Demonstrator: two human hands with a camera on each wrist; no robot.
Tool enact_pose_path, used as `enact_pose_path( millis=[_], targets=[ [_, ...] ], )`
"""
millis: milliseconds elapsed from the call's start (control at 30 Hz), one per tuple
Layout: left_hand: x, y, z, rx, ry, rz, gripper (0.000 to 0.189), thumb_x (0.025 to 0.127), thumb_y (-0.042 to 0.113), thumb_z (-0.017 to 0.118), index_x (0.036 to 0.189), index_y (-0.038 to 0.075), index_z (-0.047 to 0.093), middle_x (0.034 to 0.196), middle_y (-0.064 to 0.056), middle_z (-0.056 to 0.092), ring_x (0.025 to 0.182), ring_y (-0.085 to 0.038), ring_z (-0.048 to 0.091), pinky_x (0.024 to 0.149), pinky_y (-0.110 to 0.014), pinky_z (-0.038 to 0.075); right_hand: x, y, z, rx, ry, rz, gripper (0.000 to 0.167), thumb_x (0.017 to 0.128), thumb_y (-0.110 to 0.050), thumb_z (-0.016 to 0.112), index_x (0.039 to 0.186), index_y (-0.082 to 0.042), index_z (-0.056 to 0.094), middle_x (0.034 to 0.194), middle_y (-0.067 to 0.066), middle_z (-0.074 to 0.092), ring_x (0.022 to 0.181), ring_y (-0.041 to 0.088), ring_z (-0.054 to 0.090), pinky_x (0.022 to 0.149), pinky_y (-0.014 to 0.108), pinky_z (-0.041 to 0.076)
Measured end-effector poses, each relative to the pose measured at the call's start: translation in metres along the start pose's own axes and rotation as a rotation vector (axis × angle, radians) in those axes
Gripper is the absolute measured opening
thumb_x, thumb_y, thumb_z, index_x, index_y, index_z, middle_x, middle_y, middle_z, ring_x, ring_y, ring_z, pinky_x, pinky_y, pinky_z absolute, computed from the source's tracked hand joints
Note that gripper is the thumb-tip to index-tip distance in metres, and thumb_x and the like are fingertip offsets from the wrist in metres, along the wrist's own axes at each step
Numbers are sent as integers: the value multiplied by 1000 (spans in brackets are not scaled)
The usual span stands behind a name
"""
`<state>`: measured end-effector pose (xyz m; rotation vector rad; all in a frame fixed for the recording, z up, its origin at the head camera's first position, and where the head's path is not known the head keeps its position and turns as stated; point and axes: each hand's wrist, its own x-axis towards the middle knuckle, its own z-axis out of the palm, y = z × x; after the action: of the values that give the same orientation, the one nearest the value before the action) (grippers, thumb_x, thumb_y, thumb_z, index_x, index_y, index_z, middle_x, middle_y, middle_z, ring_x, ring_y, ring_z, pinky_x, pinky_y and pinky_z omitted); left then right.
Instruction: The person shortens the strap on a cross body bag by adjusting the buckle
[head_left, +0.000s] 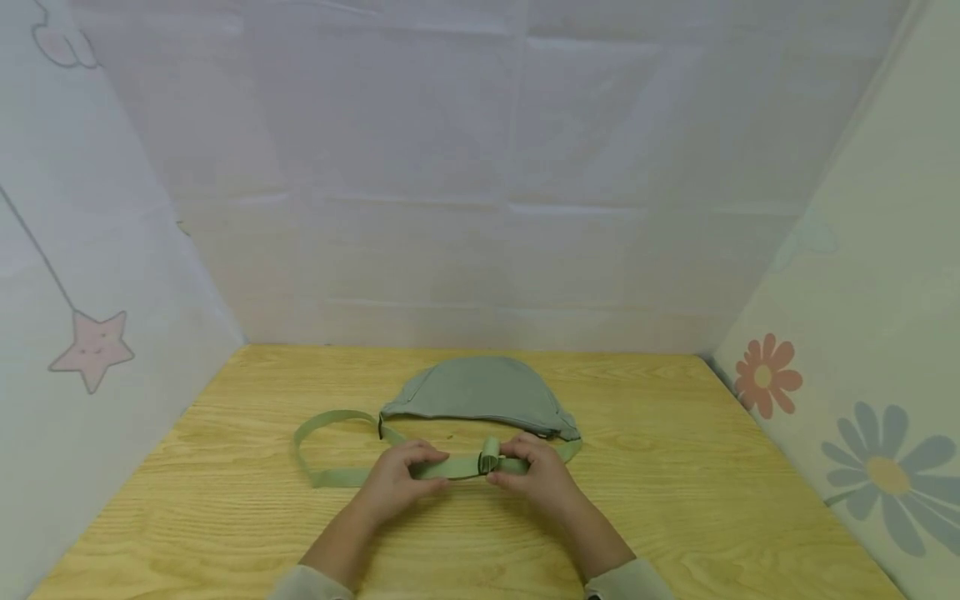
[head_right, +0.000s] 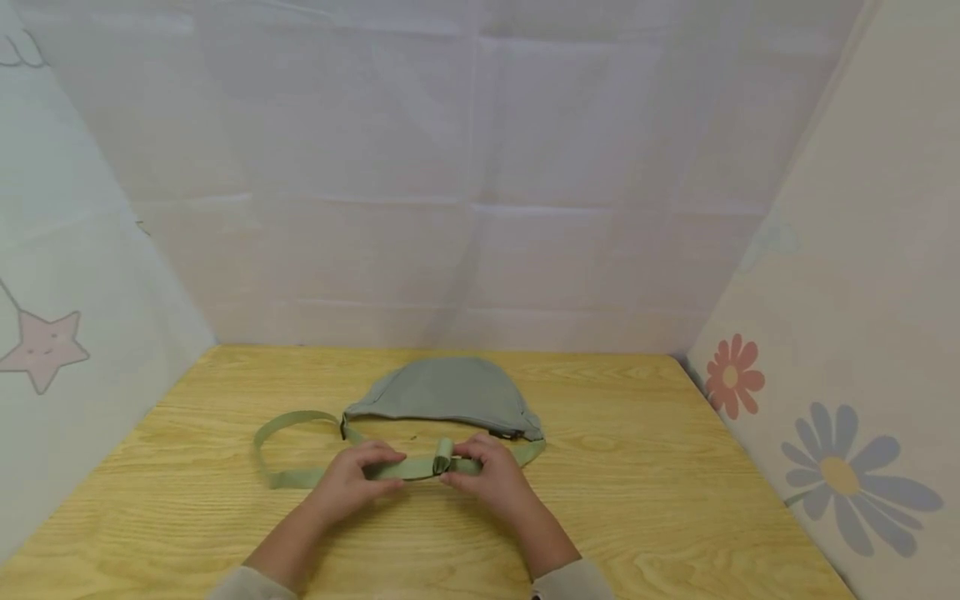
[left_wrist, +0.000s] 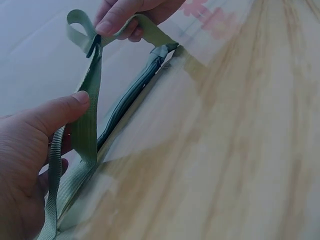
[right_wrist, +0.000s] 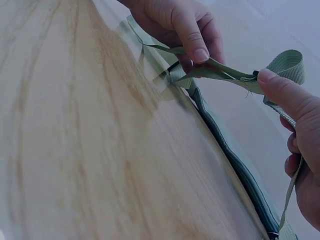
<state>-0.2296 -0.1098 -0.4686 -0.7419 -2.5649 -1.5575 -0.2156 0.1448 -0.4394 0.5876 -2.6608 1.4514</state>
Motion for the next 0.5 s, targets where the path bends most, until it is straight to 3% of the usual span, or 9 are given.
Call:
enact_pose_path(
  millis=[267, 500],
  targets=[
    [-4, 1, -9, 13, 0, 11, 34, 80, 19, 82, 109, 4, 73, 103, 0, 68, 97, -11, 60, 85, -23, 49, 0, 1, 1, -27, 8, -49, 31, 79, -21, 82, 104, -5, 74, 97, 3, 65, 82, 0, 51, 69, 19, 46],
    [-4, 1, -9, 49, -22, 10, 32, 80, 19, 81, 108, 5, 74, 97, 1, 65, 91, -9, 57, 79, -23, 49, 0, 2, 2, -36, 9, -40, 31, 78, -22, 83, 104, -6, 74, 97, 2, 64, 83, 0, 52, 70, 19, 47]
  ],
)
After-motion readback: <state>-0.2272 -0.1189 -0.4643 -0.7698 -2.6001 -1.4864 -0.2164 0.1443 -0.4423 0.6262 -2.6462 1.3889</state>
